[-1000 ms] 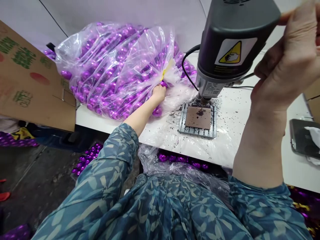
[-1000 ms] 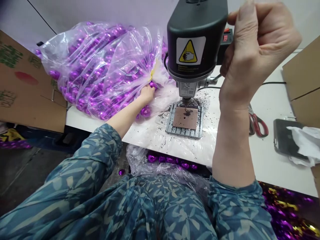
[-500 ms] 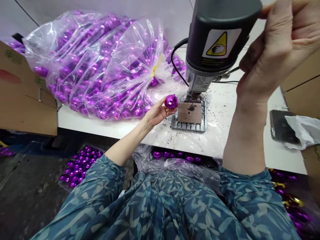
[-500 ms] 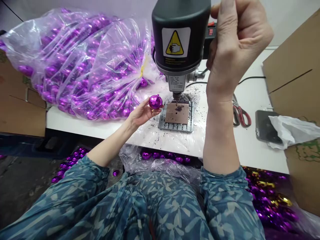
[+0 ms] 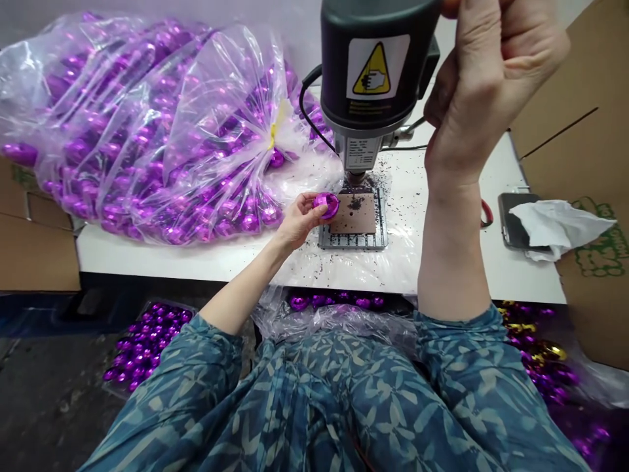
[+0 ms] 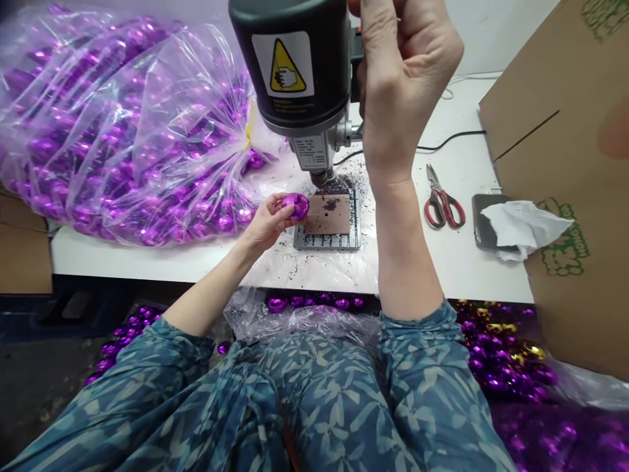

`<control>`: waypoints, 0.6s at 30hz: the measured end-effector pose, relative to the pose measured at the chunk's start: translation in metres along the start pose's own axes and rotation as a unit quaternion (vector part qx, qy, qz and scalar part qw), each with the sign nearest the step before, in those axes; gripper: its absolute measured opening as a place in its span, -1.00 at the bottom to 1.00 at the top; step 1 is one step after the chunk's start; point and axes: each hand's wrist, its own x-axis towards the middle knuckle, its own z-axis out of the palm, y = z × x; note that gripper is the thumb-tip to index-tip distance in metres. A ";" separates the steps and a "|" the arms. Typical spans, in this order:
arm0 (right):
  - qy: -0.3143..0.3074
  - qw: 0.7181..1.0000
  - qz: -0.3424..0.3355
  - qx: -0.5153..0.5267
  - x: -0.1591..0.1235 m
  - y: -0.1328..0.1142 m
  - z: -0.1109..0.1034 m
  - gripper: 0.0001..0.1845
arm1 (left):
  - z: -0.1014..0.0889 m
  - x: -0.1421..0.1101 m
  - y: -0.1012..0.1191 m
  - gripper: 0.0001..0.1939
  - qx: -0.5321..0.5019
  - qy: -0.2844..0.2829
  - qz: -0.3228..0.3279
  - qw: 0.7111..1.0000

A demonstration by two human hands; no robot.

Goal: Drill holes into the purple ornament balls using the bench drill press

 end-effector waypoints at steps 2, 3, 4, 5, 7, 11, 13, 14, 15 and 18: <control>-0.006 1.000 0.010 -0.010 -0.001 -0.002 -0.002 -0.42 | 0.003 0.004 -0.005 -0.30 0.023 0.009 0.028 0.999; -0.006 1.000 0.010 -0.013 -0.002 -0.002 -0.003 -0.42 | 0.006 0.006 -0.008 -0.29 0.033 0.010 0.043 0.998; -0.006 1.000 0.010 -0.013 -0.002 -0.002 -0.004 -0.42 | 0.008 0.010 -0.011 -0.28 0.040 0.010 0.056 0.998; -0.006 1.000 0.010 -0.009 -0.002 -0.002 -0.005 -0.42 | 0.010 0.013 -0.014 -0.27 0.045 0.009 0.067 0.997; -0.013 1.000 0.014 0.015 -0.001 -0.002 -0.007 -0.39 | 0.015 0.019 -0.019 -0.28 0.052 0.005 0.076 0.996; -0.025 0.992 0.021 0.119 0.000 0.000 -0.007 -0.34 | 0.020 0.029 -0.027 -0.34 0.063 -0.003 0.083 0.995; -0.015 0.988 0.019 0.156 0.000 0.000 -0.007 -0.35 | 0.021 0.033 -0.031 -0.36 0.068 -0.002 0.091 0.993; -0.012 0.986 0.017 0.167 0.000 0.000 -0.006 -0.35 | 0.021 0.034 -0.033 -0.37 0.074 -0.002 0.095 0.993; -0.010 0.984 0.016 0.175 0.000 -0.001 -0.005 -0.35 | 0.022 0.036 -0.035 -0.37 0.083 -0.001 0.097 0.992; -0.005 0.981 0.014 0.193 0.000 -0.003 -0.005 -0.34 | 0.024 0.039 -0.037 -0.38 0.124 -0.004 0.104 0.987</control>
